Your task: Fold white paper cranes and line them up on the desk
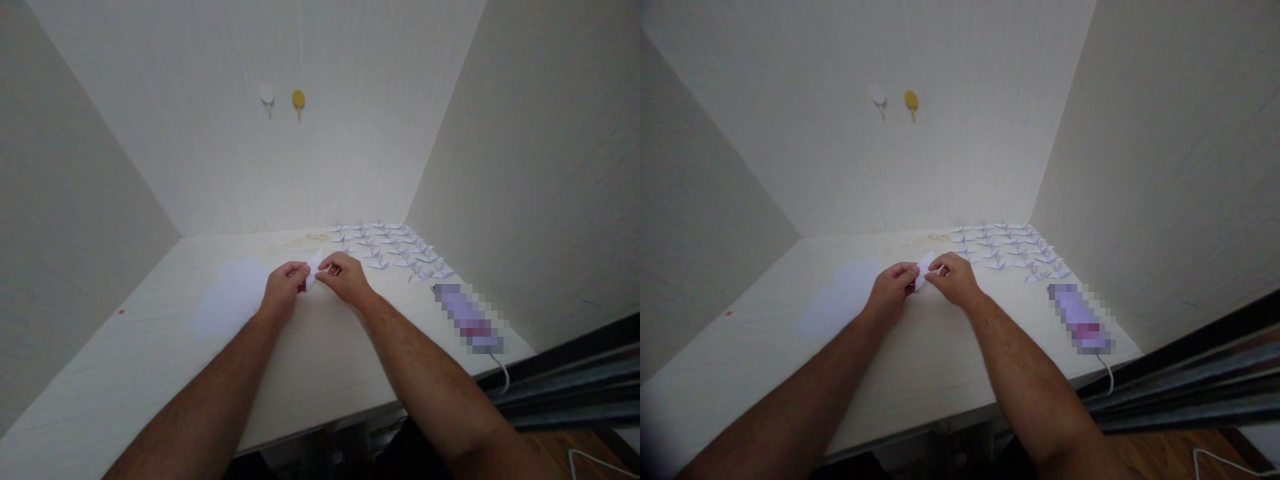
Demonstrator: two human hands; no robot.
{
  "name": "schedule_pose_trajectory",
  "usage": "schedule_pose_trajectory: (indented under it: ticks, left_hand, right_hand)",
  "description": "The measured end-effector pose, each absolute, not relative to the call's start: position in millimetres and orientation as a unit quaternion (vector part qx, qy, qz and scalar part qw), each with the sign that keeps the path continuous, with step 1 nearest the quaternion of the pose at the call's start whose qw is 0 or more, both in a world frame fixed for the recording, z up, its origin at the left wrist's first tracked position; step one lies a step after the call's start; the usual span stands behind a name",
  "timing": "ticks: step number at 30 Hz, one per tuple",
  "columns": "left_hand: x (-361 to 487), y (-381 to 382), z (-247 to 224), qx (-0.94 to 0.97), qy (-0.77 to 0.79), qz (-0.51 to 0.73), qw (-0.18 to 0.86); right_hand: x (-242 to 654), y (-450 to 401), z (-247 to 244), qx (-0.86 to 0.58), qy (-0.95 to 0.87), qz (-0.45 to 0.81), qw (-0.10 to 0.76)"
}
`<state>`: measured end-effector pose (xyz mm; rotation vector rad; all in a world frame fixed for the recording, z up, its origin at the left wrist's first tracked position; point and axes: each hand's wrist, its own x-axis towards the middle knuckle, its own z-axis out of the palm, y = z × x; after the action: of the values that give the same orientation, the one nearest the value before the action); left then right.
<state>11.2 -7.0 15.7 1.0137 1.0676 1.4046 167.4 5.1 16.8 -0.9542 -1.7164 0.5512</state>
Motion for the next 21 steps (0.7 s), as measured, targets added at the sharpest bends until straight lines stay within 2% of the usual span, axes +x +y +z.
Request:
schedule_pose_trajectory:
  ticks: [9,17,21]
  left_hand:
    - [12,-15,24,0.426,0.414,0.566,0.571]
    - [13,-17,23,0.442,0.398,0.54,0.595]
    - [13,-17,22,0.442,0.395,0.535,0.601]
  right_hand:
    - [166,5,16,-0.411,-0.721,0.194,0.523]
    - [162,1,21,-0.445,-0.646,0.298,0.544]
    - [162,1,20,-0.44,-0.647,0.304,0.543]
